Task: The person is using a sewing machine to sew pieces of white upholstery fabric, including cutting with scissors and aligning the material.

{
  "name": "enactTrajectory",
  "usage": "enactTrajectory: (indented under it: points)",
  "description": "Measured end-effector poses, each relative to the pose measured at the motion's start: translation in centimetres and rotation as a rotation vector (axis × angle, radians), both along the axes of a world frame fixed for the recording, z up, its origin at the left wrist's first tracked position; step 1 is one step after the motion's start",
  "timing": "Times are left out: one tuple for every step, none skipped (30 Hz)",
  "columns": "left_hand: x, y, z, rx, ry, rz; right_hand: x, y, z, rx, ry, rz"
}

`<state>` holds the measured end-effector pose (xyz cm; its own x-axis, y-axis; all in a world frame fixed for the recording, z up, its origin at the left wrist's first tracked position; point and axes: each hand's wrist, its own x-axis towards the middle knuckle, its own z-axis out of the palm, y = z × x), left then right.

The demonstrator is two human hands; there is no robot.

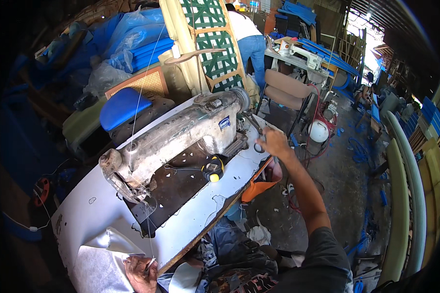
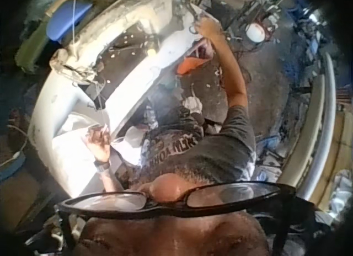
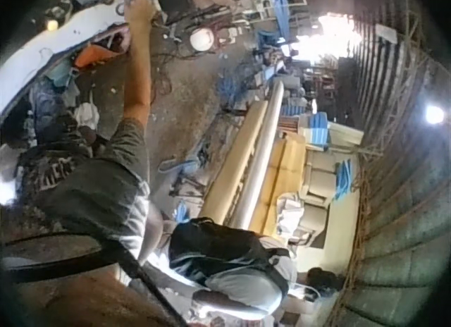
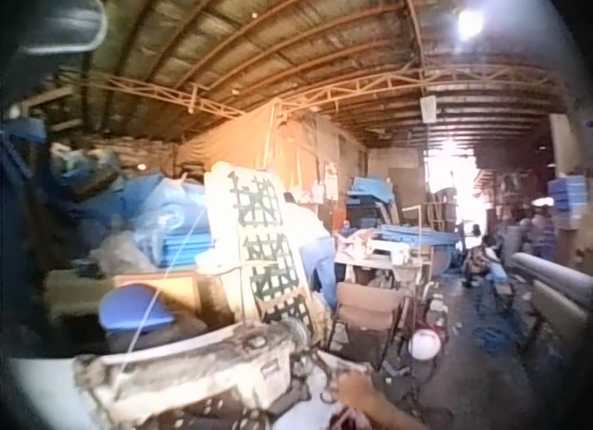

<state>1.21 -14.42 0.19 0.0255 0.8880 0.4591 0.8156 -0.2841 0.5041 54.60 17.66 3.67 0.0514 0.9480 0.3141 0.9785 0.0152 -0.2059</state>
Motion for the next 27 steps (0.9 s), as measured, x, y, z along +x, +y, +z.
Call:
enactTrajectory:
  points:
    - [0.0,0.0,-0.1,0.004,0.000,-0.012,0.4,-0.7,-2.2,0.081,-0.064,0.003]
    - [0.2,-0.1,0.1,-0.017,-0.036,-0.002,0.4,-1.2,-3.4,0.161,-0.124,0.011]
    - [0.2,-0.2,0.3,-0.021,-0.032,-0.004,0.7,-1.3,-4.1,0.157,-0.120,0.009]
    - [0.2,-0.3,0.3,-0.021,-0.031,-0.003,1.2,-1.4,-4.6,0.131,-0.106,-0.044]
    - [0.0,-0.3,0.3,-0.019,-0.027,0.002,0.9,-1.4,-4.5,0.108,-0.089,-0.092]
    - [-0.2,-0.4,-0.1,-0.004,-0.027,-0.003,0.7,-1.8,-3.9,0.032,-0.060,-0.123]
    - [-0.4,-0.4,-0.2,-0.004,-0.024,0.000,0.6,-1.8,-3.7,0.032,-0.057,-0.120]
    - [-0.5,-0.5,-0.2,-0.014,-0.032,0.001,0.9,-2.0,-3.6,-0.019,-0.081,-0.124]
    - [-0.3,-0.9,-0.1,-0.029,-0.043,0.002,1.6,-2.5,-3.5,-0.075,-0.109,-0.128]
    - [0.0,-0.7,0.0,-0.001,-0.002,0.015,3.2,-2.1,-3.8,-0.083,-0.112,-0.126]
    - [-0.1,0.1,0.5,-0.030,0.050,-0.052,6.5,-2.0,-4.2,-0.087,-0.067,-0.048]
    - [0.0,0.1,0.4,-0.016,0.029,-0.052,8.4,-1.4,-4.7,-0.092,-0.022,0.056]
    - [0.0,0.2,0.3,0.000,0.011,-0.056,10.8,-1.7,-4.7,-0.085,0.081,0.078]
    - [-0.2,0.1,0.0,0.012,-0.006,-0.048,11.7,-1.6,-4.8,-0.078,0.183,0.106]
    - [-0.7,-0.4,0.0,-0.005,-0.050,-0.043,9.3,-2.7,-3.9,-0.137,0.348,0.127]
    - [-1.3,-1.3,-0.1,-0.004,-0.081,0.007,5.8,-4.8,-2.6,-0.210,0.509,0.161]
    - [-1.5,-1.5,-0.1,0.008,-0.119,0.038,4.0,-6.9,-3.7,-0.151,0.716,0.223]
    - [-1.7,-1.7,0.2,0.001,-0.138,0.073,2.1,-9.2,-5.4,-0.110,0.929,0.293]
    - [-1.8,-1.7,0.1,0.003,-0.121,0.103,-0.8,-11.6,-6.3,-0.130,0.909,0.246]
    - [-1.9,-1.6,0.0,0.010,-0.134,0.087,-4.2,-15.2,-4.9,-0.168,0.841,0.279]
    - [-1.7,-0.9,0.0,-0.008,-0.152,0.051,-5.4,-18.2,-6.0,-0.290,1.010,0.330]
    - [-1.3,0.1,0.6,-0.014,-0.149,0.000,-6.3,-21.4,-7.7,-0.386,1.118,0.425]
    - [-1.1,1.0,0.6,0.018,-0.206,-0.047,-7.5,-24.2,-9.1,-0.479,1.235,0.513]
    - [-1.3,0.7,1.0,0.018,-0.188,-0.049,-10.2,-26.1,-9.9,-0.640,1.351,0.642]
    - [-1.2,0.6,1.1,0.001,-0.230,-0.036,-13.2,-27.9,-10.2,-0.787,1.457,0.753]
    - [-1.4,0.3,0.9,0.005,-0.244,-0.020,-16.0,-28.4,-9.7,-0.947,1.364,0.874]
    - [-1.8,-0.4,0.7,0.014,-0.259,-0.006,-18.5,-28.6,-9.2,-1.097,1.258,0.997]
